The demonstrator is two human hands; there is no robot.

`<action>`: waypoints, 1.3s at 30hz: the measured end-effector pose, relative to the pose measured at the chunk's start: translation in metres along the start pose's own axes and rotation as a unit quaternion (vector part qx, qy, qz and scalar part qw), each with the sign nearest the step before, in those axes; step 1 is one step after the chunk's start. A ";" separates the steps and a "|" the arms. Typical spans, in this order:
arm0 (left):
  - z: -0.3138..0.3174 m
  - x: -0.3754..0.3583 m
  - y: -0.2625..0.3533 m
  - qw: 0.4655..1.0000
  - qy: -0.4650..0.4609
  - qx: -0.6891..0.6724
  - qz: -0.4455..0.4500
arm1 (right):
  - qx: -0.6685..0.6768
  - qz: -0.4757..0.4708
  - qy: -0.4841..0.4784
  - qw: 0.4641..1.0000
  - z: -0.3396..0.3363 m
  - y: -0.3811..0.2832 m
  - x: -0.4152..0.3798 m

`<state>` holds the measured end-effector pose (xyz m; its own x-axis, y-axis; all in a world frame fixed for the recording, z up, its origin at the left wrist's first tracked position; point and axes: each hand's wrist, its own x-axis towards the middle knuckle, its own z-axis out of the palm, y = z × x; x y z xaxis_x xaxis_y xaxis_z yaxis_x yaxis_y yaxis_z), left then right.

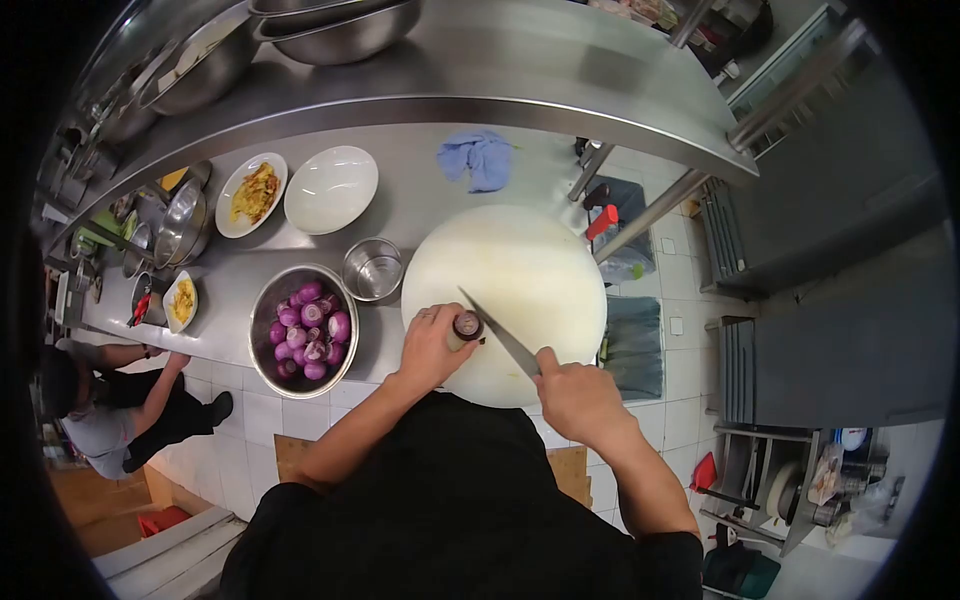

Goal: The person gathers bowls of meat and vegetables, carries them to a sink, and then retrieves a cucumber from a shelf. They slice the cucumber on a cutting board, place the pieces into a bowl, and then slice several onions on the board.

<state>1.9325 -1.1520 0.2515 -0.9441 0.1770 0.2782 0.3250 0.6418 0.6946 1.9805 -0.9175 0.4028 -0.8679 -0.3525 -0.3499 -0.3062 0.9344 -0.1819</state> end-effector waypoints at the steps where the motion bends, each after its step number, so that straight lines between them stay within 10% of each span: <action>1: 0.000 -0.003 -0.001 1.000 -0.005 -0.002 -0.010 | 0.001 0.004 -0.002 1.000 -0.001 0.000 -0.003; 13: 0.004 -0.013 -0.009 0.997 0.050 -0.034 0.038 | -0.064 -0.003 -0.128 0.990 -0.016 -0.020 0.003; 21: 0.004 0.003 0.000 0.991 0.077 -0.049 0.095 | 0.164 -0.016 -0.035 0.986 0.028 0.028 0.084; 27: -0.008 0.038 -0.020 0.990 -0.047 0.131 -0.007 | 0.198 0.081 -0.017 0.977 0.001 0.039 0.013; 34: -0.028 0.032 -0.019 0.996 -0.026 0.031 -0.084 | 0.217 0.007 -0.111 0.970 0.054 0.047 -0.021; 37: -0.017 0.026 -0.020 0.998 -0.035 0.016 -0.047 | 0.363 0.238 -0.155 0.888 0.040 0.066 -0.038; 39: -0.004 0.019 -0.010 0.999 -0.024 -0.017 0.018 | 0.052 0.313 0.101 0.943 0.058 0.084 -0.054</action>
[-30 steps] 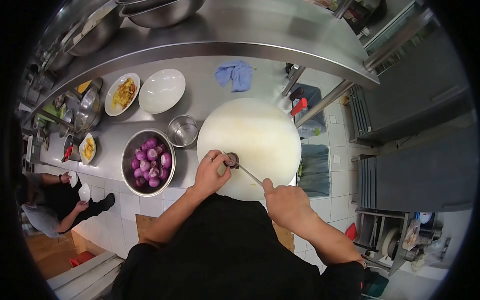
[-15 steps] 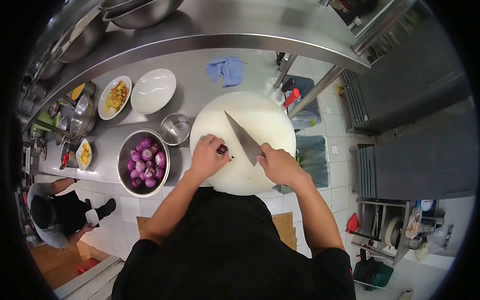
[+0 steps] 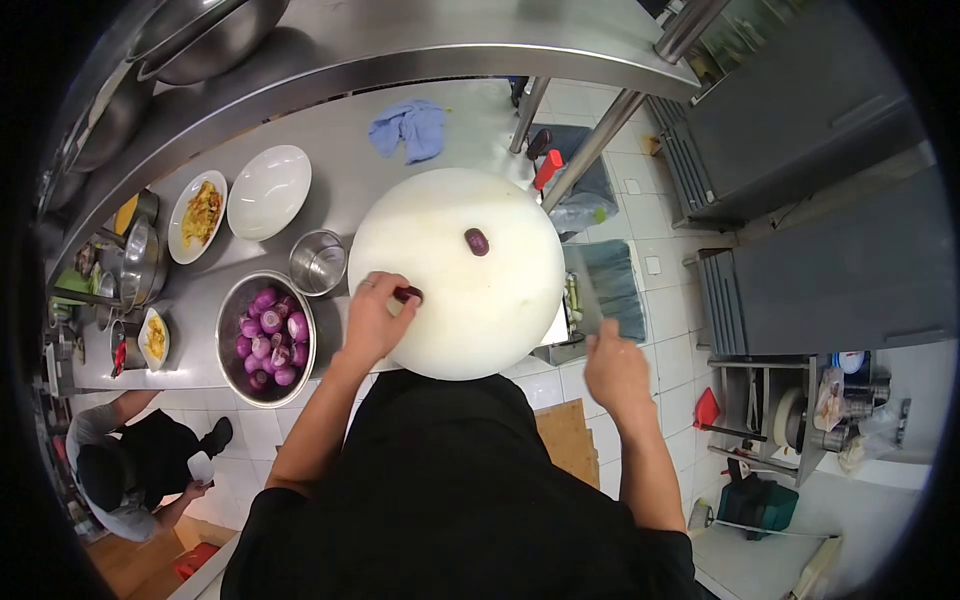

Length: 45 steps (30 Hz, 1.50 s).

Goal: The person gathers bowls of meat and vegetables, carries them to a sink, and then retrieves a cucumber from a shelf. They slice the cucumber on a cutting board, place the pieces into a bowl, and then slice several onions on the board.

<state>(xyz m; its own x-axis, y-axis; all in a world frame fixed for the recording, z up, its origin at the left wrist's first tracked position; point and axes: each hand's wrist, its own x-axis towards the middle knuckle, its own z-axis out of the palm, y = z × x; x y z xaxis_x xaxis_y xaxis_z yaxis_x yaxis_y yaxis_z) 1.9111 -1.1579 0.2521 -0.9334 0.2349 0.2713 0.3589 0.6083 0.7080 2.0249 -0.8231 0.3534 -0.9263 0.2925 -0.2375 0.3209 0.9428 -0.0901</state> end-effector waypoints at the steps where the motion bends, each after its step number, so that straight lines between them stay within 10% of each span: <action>1: 0.006 -0.003 0.009 1.000 -0.014 -0.011 -0.001 | 0.000 0.001 -0.001 1.000 -0.005 0.003 -0.003; 9: 0.019 -0.016 0.035 0.999 -0.041 -0.025 -0.011 | -0.041 -0.241 -0.153 0.958 -0.022 -0.069 -0.010; 45: 0.030 -0.029 0.031 0.998 0.034 -0.058 0.009 | -0.099 -0.277 -0.211 0.932 -0.036 -0.097 0.007</action>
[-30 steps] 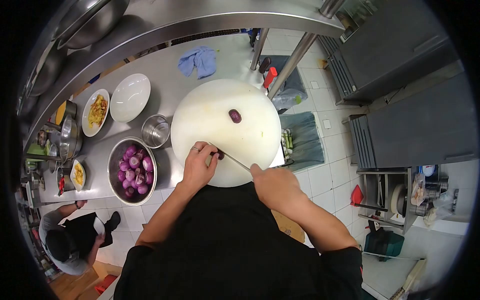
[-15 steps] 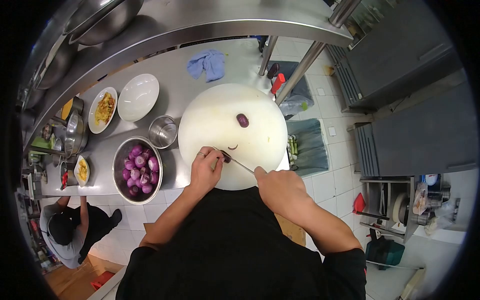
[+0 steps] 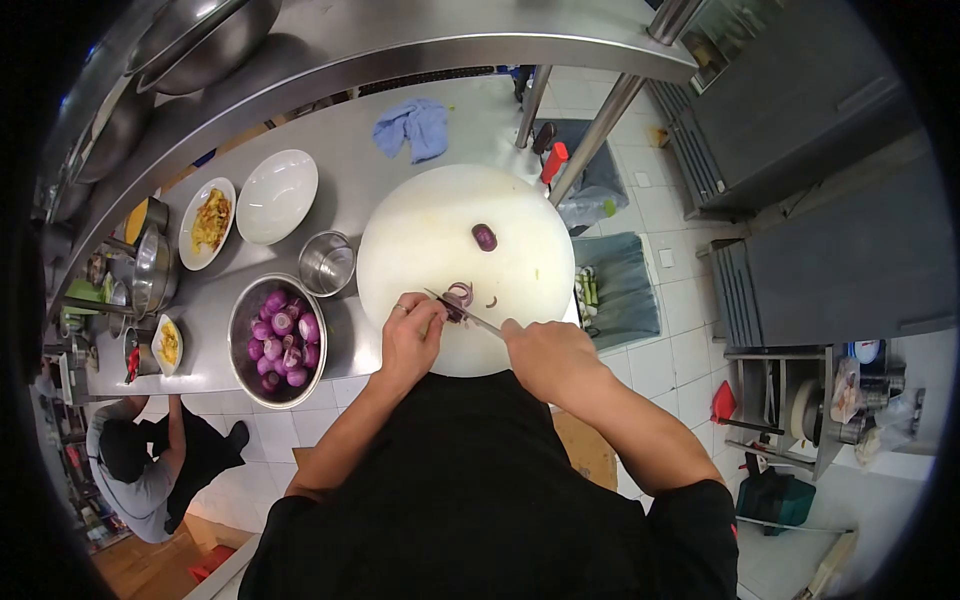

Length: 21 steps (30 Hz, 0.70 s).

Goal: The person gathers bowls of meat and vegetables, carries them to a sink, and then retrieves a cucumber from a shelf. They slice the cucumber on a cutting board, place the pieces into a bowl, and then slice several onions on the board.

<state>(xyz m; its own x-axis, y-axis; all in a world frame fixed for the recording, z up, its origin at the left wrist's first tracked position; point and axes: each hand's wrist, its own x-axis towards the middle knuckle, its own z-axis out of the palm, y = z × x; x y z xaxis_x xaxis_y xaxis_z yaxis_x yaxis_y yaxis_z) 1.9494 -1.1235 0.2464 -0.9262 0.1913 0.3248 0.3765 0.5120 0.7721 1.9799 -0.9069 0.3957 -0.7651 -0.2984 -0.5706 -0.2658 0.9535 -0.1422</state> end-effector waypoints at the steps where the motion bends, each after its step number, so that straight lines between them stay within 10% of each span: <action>1: 0.000 -0.001 0.000 1.000 -0.003 -0.011 -0.003 | 0.002 0.000 -0.001 1.000 -0.007 -0.003 -0.008; 11: -0.011 0.016 0.005 0.994 -0.067 0.071 0.053 | 0.093 0.021 0.024 0.995 0.010 0.023 0.007; 16: 0.005 0.006 -0.002 0.965 -0.067 -0.111 -0.227 | 0.080 0.039 0.006 0.996 0.031 0.006 0.006; 20: -0.007 0.006 0.007 0.972 -0.093 -0.069 -0.207 | 0.077 0.033 0.020 0.996 0.013 0.005 -0.008; 21: -0.008 0.007 0.006 0.995 -0.056 0.001 -0.087 | 0.072 0.030 0.014 0.997 0.009 0.001 -0.014</action>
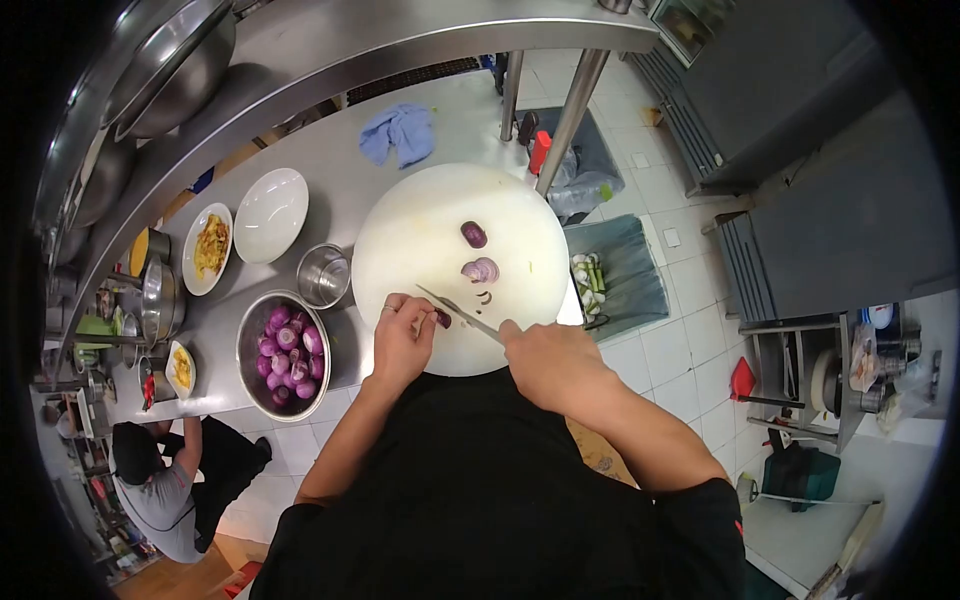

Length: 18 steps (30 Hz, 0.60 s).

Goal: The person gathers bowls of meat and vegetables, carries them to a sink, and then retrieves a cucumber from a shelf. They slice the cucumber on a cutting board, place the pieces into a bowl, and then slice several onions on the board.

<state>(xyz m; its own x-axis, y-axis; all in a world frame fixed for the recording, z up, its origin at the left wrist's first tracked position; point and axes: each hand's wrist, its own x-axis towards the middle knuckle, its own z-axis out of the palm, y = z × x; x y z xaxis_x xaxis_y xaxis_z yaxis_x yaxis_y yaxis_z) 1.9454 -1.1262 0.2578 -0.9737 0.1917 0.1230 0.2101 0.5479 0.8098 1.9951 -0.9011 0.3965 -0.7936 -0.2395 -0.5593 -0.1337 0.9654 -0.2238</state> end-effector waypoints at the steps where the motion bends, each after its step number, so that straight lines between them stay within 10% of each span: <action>1: -0.001 0.000 -0.001 0.989 0.044 0.073 0.117 | -0.006 -0.002 -0.006 1.000 -0.002 -0.002 -0.003; 18: 0.002 -0.007 -0.010 0.994 0.025 0.035 0.102 | 0.012 -0.001 -0.041 0.999 -0.003 -0.015 0.006</action>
<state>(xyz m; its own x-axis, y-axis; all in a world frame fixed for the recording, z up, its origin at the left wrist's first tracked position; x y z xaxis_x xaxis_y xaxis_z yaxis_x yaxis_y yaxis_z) 1.9500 -1.1309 0.2476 -0.9130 0.2655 0.3096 0.4074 0.5571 0.7236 1.9909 -0.9168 0.3990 -0.7422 -0.2500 -0.6218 -0.1201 0.9624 -0.2437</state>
